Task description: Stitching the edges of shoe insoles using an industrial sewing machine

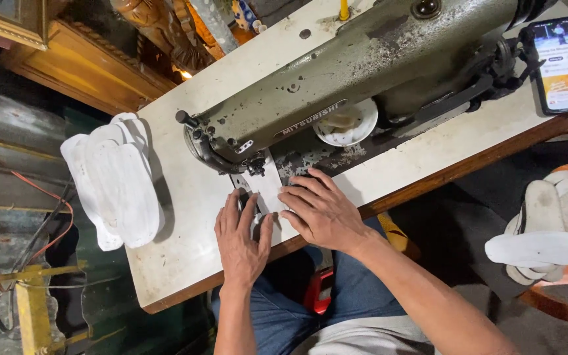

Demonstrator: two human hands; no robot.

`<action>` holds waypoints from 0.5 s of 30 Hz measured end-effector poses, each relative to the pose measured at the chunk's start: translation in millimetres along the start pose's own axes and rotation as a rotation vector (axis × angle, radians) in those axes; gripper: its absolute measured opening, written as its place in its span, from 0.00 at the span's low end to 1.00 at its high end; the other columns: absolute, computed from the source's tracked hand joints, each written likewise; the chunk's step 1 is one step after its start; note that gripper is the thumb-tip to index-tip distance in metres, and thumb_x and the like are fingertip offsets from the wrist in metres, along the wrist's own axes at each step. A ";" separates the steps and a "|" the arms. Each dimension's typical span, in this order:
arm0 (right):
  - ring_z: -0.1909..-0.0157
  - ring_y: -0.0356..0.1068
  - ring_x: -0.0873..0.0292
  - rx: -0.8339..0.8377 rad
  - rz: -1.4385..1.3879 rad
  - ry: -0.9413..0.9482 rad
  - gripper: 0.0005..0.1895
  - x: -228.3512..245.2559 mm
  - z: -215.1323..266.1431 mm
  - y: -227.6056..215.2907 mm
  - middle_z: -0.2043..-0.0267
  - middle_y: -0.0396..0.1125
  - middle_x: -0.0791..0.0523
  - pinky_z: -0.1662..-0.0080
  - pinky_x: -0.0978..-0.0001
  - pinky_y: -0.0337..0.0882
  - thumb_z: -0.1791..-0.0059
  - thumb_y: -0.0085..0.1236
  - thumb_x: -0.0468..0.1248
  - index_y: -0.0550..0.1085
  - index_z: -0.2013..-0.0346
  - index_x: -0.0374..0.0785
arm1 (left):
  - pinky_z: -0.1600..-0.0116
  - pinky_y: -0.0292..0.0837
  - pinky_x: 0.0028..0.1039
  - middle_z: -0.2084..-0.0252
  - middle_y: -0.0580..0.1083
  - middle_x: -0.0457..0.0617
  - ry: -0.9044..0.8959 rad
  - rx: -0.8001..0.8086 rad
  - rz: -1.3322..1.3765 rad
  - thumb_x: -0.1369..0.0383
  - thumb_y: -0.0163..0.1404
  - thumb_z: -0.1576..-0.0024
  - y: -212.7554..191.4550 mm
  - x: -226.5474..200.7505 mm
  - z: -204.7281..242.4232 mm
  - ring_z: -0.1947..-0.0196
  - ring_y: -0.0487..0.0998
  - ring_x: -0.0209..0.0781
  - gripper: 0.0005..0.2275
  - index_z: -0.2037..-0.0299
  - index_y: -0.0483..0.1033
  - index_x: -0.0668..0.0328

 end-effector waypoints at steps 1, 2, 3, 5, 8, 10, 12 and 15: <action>0.39 0.70 0.48 -0.001 0.016 -0.005 0.16 -0.8 0.6 0.6 0.53 0.76 0.51 0.31 0.44 0.57 0.44 0.50 0.46 0.79 0.52 0.40 | 0.31 0.59 0.50 0.35 0.68 0.60 -0.011 0.005 0.012 0.54 0.52 0.39 -0.5 0.4 -1.5 0.32 0.68 0.57 0.19 0.41 0.77 0.51; 0.39 0.70 0.48 -0.002 0.032 -0.010 0.16 -1.3 1.2 1.4 0.52 0.75 0.51 0.31 0.45 0.56 0.43 0.49 0.46 0.78 0.52 0.40 | 0.31 0.59 0.50 0.36 0.69 0.61 -0.023 0.011 0.024 0.54 0.51 0.39 -1.1 1.0 -2.8 0.33 0.68 0.58 0.20 0.41 0.76 0.52; 0.39 0.70 0.48 -0.005 0.032 -0.008 0.16 -1.6 1.0 1.2 0.52 0.75 0.51 0.31 0.45 0.56 0.43 0.49 0.46 0.78 0.52 0.40 | 0.31 0.59 0.50 0.36 0.69 0.61 -0.020 0.012 0.023 0.54 0.51 0.39 -6.1 0.6 -7.4 0.33 0.68 0.58 0.20 0.41 0.76 0.52; 0.39 0.69 0.47 0.004 0.018 -0.010 0.16 -2.2 1.2 1.2 0.52 0.75 0.51 0.31 0.44 0.56 0.43 0.49 0.46 0.79 0.52 0.41 | 0.31 0.56 0.54 0.34 0.66 0.66 -0.064 0.119 0.053 0.55 0.49 0.37 -14.6 0.3 -15.4 0.32 0.66 0.62 0.21 0.38 0.73 0.56; 0.38 0.69 0.48 0.015 0.035 -0.013 0.16 -2.0 0.8 0.6 0.52 0.75 0.51 0.31 0.44 0.56 0.43 0.49 0.46 0.78 0.53 0.41 | 0.27 0.50 0.52 0.32 0.65 0.62 -0.162 0.204 0.077 0.58 0.44 0.35 -6.0 23.3 -29.7 0.30 0.63 0.56 0.19 0.37 0.71 0.53; 0.38 0.69 0.47 0.029 0.027 -0.011 0.16 -1.5 0.6 -0.2 0.51 0.74 0.50 0.31 0.43 0.56 0.44 0.49 0.46 0.78 0.53 0.41 | 0.27 0.51 0.51 0.32 0.65 0.62 -0.148 0.189 0.076 0.60 0.44 0.35 13.6 49.4 -42.7 0.30 0.64 0.56 0.18 0.38 0.72 0.55; 0.37 0.68 0.46 0.044 0.019 -0.013 0.16 -1.1 0.5 0.5 0.51 0.74 0.50 0.31 0.43 0.55 0.44 0.50 0.46 0.79 0.52 0.41 | 0.27 0.52 0.50 0.31 0.65 0.61 -0.135 0.173 0.076 0.61 0.43 0.34 37.7 82.7 -52.7 0.30 0.66 0.56 0.17 0.39 0.73 0.58; 0.36 0.67 0.47 0.058 0.030 -0.034 0.16 -2.4 0.1 2.2 0.47 0.73 0.50 0.30 0.42 0.54 0.44 0.49 0.47 0.78 0.52 0.41 | 0.27 0.54 0.51 0.33 0.67 0.54 -0.032 0.167 0.035 0.65 0.44 0.37 80.1 137.5 -62.7 0.31 0.67 0.51 0.16 0.40 0.74 0.52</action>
Point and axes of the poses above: each hand's wrist, its own z-axis away from the middle knuckle, its own y-axis out of the palm, x = y × z, the point moved 1 cm from there along -z, towards the middle knuckle
